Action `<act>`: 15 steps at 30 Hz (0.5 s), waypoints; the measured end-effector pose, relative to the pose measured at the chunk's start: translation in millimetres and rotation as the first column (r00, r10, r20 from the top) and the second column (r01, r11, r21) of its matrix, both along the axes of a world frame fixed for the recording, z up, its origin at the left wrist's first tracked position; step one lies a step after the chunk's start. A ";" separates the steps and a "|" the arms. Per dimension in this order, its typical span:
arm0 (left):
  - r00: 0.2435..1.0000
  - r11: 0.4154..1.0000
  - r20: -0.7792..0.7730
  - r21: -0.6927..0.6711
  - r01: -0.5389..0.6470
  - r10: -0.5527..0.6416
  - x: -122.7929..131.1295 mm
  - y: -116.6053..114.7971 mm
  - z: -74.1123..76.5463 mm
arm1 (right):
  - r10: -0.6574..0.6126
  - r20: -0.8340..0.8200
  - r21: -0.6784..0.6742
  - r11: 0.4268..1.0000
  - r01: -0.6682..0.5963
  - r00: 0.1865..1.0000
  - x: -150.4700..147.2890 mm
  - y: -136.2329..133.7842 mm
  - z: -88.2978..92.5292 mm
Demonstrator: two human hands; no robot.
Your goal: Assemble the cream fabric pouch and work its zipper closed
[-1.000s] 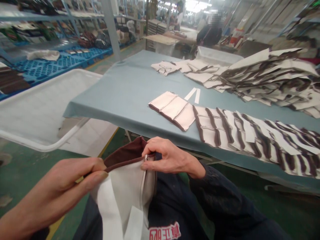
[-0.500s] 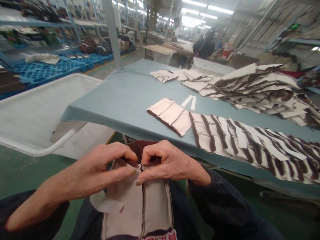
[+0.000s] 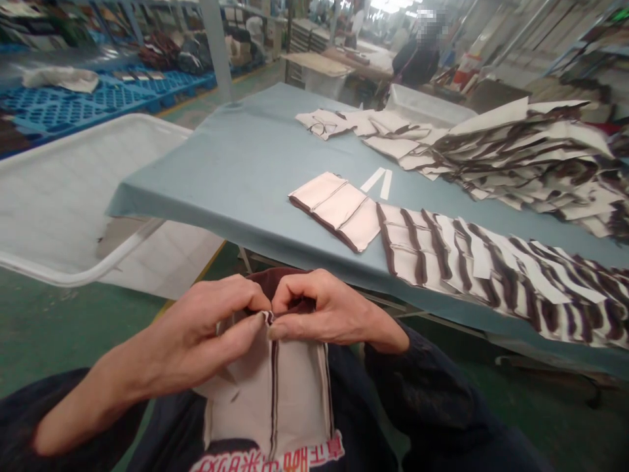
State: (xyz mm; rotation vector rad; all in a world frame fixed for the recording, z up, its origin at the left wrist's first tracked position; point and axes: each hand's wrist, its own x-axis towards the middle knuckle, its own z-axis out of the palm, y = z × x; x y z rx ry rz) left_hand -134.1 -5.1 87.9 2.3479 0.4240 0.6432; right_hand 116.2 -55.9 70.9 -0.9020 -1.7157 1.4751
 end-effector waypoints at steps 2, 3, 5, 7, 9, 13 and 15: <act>1.000 0.998 -0.022 -0.067 -0.009 0.007 0.4 2.4 1.2 | -0.009 0.062 0.048 0.999 0.006 0.998 3.0 -0.3 1.6; 0.999 0.995 -0.037 -0.096 -0.011 0.007 0.3 3.5 1.5 | -0.019 0.087 0.068 0.998 0.013 0.996 4.1 -0.7 1.8; 0.998 0.990 -0.060 -0.141 -0.015 0.006 -0.1 5.1 1.3 | -0.034 0.106 0.100 0.995 0.024 0.994 5.3 -1.8 1.0; 0.997 0.986 -0.071 -0.165 -0.020 0.008 -0.5 6.1 0.0 | -0.045 0.116 0.132 0.991 0.029 0.992 5.1 -3.2 -0.6; 0.997 0.985 -0.073 -0.169 -0.024 0.012 -0.9 6.7 -2.1 | -0.078 0.130 0.177 0.983 0.054 0.988 3.4 -4.7 -2.2; 0.998 0.991 -0.059 -0.133 -0.028 0.021 -3.3 6.9 -7.2 | -0.240 0.163 0.386 0.908 0.162 0.957 -2.1 -8.2 -3.3; 0.998 0.993 -0.055 -0.110 -0.034 0.028 -5.3 5.6 -8.4 | -0.307 0.163 0.497 0.847 0.191 0.938 -4.9 -9.6 -3.2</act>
